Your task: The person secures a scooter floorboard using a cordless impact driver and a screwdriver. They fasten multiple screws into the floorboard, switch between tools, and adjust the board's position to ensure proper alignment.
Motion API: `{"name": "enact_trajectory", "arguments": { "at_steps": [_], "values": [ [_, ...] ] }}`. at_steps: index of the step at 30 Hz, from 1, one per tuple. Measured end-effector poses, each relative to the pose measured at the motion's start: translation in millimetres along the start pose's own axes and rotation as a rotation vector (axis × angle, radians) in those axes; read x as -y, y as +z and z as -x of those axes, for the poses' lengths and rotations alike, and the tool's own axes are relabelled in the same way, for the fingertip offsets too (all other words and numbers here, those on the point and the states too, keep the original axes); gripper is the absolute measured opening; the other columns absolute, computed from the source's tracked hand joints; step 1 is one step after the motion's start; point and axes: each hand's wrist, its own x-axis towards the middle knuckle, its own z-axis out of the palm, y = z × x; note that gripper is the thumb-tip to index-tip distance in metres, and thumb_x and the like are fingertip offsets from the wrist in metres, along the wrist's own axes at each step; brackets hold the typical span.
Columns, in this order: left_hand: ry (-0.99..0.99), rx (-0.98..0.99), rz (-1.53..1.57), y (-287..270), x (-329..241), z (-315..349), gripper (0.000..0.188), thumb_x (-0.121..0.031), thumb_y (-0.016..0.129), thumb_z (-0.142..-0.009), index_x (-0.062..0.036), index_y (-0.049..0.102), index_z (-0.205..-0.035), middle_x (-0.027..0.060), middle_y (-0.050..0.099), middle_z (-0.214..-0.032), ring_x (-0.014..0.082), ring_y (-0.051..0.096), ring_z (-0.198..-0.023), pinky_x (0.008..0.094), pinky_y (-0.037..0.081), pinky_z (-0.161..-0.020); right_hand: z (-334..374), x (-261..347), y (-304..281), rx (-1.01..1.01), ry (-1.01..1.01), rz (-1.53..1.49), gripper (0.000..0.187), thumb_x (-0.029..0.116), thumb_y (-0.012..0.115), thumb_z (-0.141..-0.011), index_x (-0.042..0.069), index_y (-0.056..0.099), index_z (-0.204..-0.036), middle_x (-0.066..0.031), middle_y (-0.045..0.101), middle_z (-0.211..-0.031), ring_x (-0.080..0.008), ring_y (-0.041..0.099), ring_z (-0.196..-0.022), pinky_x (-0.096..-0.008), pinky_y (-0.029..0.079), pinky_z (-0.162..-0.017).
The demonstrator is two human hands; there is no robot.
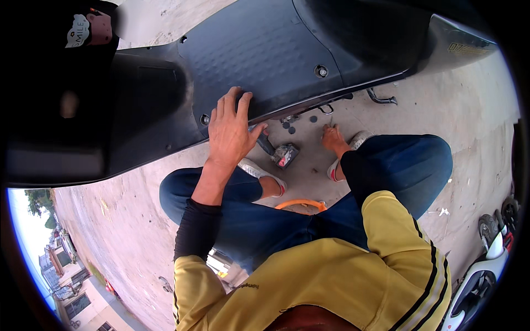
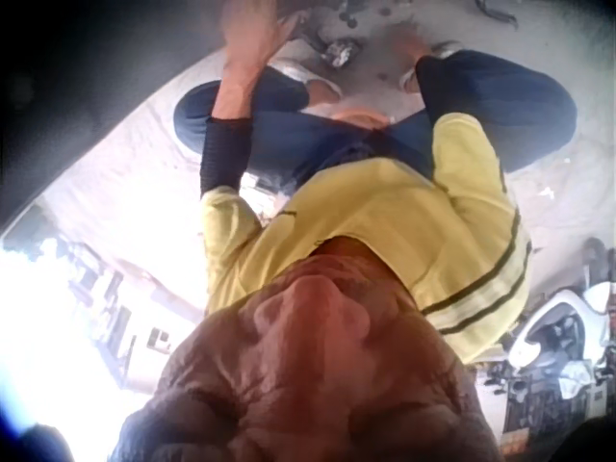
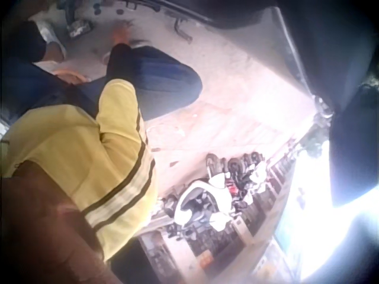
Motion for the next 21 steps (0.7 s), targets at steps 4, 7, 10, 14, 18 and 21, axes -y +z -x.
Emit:
{"name": "enact_trajectory", "arguments": {
  "at_steps": [4, 7, 10, 14, 18, 21],
  "values": [
    [-0.036, -0.031, -0.023, 25, -6, -15, 0.086, -0.025, 0.094, -0.07, -0.0104, 0.053, -0.144, 0.014, 0.048, -0.152, 0.0364, 0.048, -0.139, 0.0486, 0.041, -0.112, 7, 6, -2, -0.089, 0.203, -0.194, 0.042, 0.026, 0.071, -0.093, 0.002, 0.059, -0.126, -0.0274, 0.063, -0.129, -0.0444, 0.063, -0.12, -0.0515, 0.055, -0.101],
    [-0.051, -0.025, -0.019, 29, -2, -17, 0.088, -0.024, 0.094, -0.068, -0.0103, 0.053, -0.145, 0.0135, 0.048, -0.153, 0.0361, 0.047, -0.141, 0.0491, 0.039, -0.113, 19, 12, -5, -0.117, 0.253, -0.232, 0.039, 0.021, 0.069, -0.092, 0.001, 0.058, -0.124, -0.0289, 0.065, -0.123, -0.0456, 0.066, -0.115, -0.0509, 0.055, -0.098],
    [-0.021, -0.015, 0.016, 28, -3, -19, 0.089, -0.024, 0.095, -0.068, -0.0099, 0.053, -0.145, 0.0132, 0.048, -0.154, 0.0361, 0.045, -0.142, 0.0499, 0.039, -0.114, 29, 2, 8, -0.288, 0.145, -0.247, 0.034, 0.015, 0.064, -0.09, -0.001, 0.059, -0.12, -0.0305, 0.068, -0.111, -0.0466, 0.067, -0.111, -0.0519, 0.055, -0.095],
    [-0.022, -0.036, 0.02, 25, 2, -18, 0.088, -0.026, 0.095, -0.067, -0.0106, 0.054, -0.144, 0.0118, 0.049, -0.154, 0.0356, 0.046, -0.142, 0.0487, 0.039, -0.114, 68, 50, -42, -0.25, 0.079, -0.51, 0.03, 0.009, 0.059, -0.089, -0.001, 0.06, -0.117, -0.0272, 0.071, -0.106, -0.0434, 0.069, -0.107, -0.0489, 0.055, -0.091],
    [-0.007, -0.071, 0.007, 22, 6, -16, 0.085, -0.026, 0.094, -0.069, -0.0087, 0.055, -0.142, 0.0121, 0.05, -0.153, 0.0353, 0.045, -0.143, 0.0486, 0.04, -0.114, 148, 117, -136, -0.291, 0.067, -0.685, 0.03, 0.016, 0.061, -0.094, 0.001, 0.065, -0.12, -0.0212, 0.074, -0.108, -0.0348, 0.072, -0.1, -0.04, 0.055, -0.087],
    [-0.002, -0.073, 0.024, 19, 2, -17, 0.083, -0.026, 0.093, -0.07, -0.0073, 0.055, -0.142, 0.0125, 0.05, -0.153, 0.0353, 0.046, -0.142, 0.0489, 0.041, -0.113, 176, 151, -179, -0.516, 0.101, -1.034, 0.03, 0.02, 0.065, -0.097, 0.0, 0.069, -0.12, -0.0185, 0.075, -0.101, -0.0288, 0.072, -0.093, -0.0373, 0.054, -0.085]
  ]
}}
